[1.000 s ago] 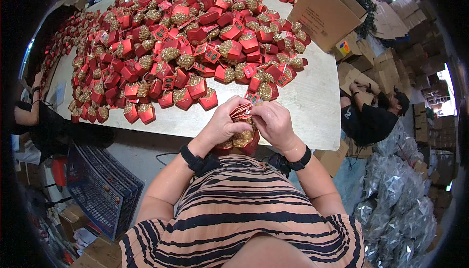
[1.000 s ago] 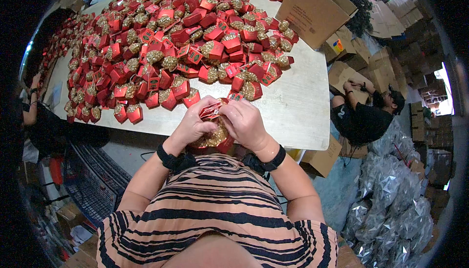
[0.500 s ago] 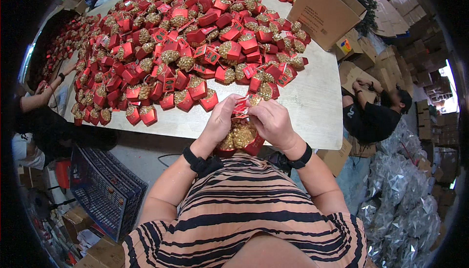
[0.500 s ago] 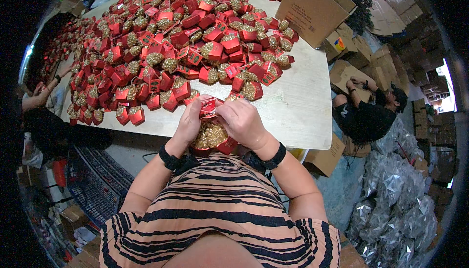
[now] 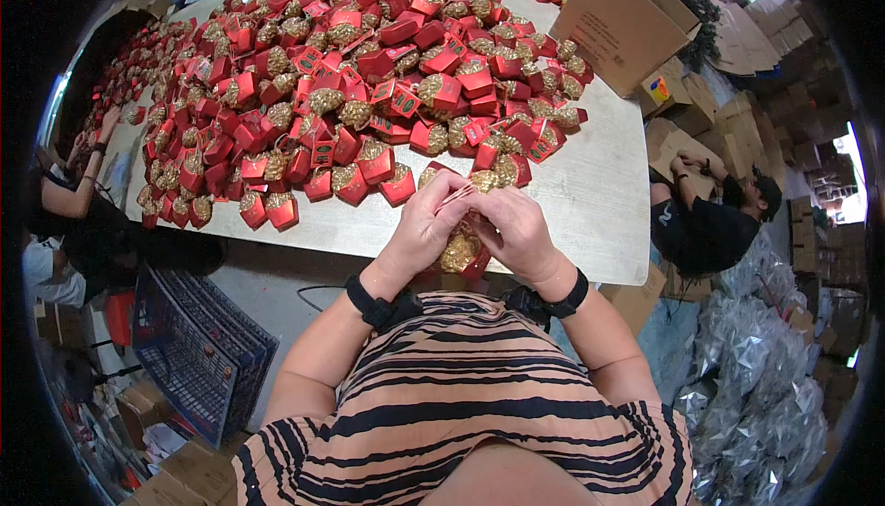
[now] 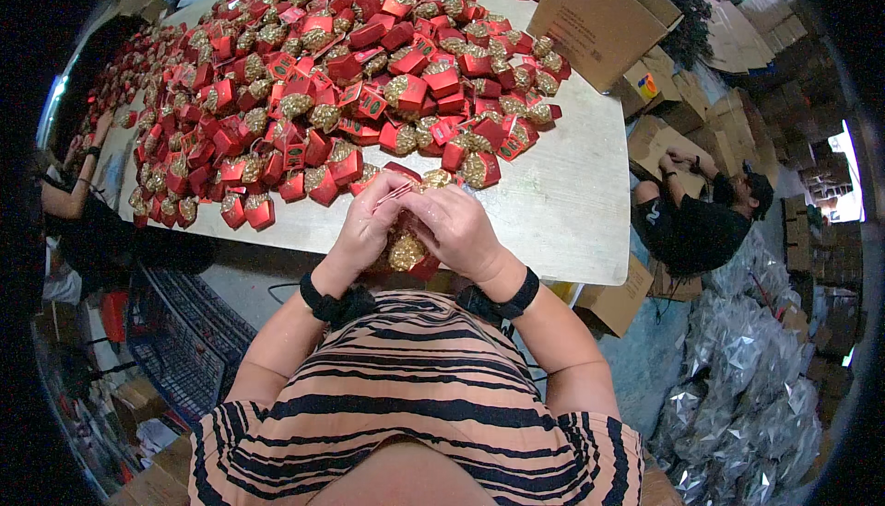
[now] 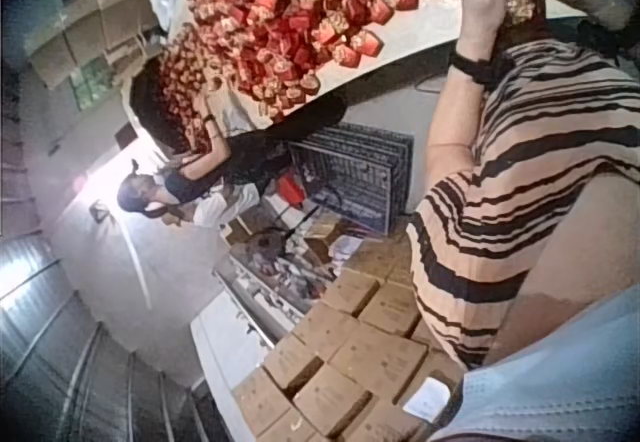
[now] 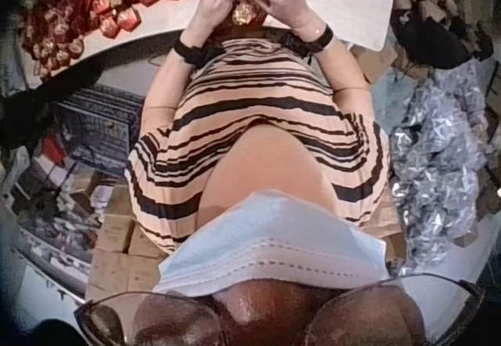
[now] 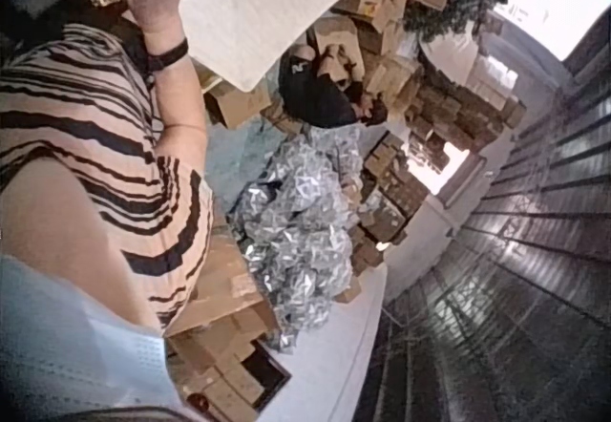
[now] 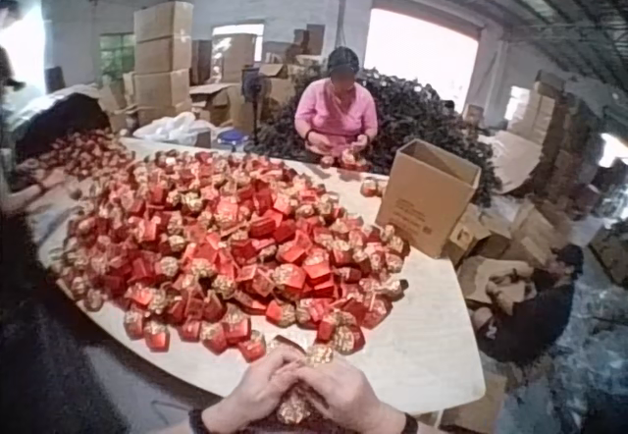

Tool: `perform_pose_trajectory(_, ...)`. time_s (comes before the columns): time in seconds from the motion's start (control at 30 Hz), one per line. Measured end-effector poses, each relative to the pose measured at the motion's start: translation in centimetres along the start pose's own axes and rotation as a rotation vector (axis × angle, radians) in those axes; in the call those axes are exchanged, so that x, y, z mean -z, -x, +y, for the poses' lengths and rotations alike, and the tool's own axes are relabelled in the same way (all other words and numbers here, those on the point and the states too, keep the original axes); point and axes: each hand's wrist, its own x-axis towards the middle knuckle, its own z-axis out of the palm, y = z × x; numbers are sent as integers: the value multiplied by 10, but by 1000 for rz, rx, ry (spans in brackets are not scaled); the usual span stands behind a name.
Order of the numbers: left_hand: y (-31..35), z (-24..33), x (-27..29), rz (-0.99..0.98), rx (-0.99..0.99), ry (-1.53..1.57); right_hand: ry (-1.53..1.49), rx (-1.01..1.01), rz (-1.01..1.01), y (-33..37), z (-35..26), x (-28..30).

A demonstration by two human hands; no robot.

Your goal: Tying and organizing small red and gold decorative items on a production table.

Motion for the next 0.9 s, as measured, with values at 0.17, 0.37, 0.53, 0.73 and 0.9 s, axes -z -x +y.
perform_pose_trajectory(0.17, 1, 6, -2, 69, 83, 221, 21, 100, 34, 7, 7, -6)
perform_pose_trajectory(0.37, 2, 18, 4, 72, 244, 335, 60, 171, 133, 11, 5, -8)
perform_pose_trajectory(0.53, 6, 17, 9, 38, 258, 323, 82, 197, 107, 14, 6, -8)
perform_pose_trajectory(0.73, 8, 18, 12, -25, 182, 412, 7, 107, 85, 6, 2, -10)
perform_pose_trajectory(0.9, 8, 10, 13, 88, 347, 342, -156, -228, 19, -2, -2, -19)
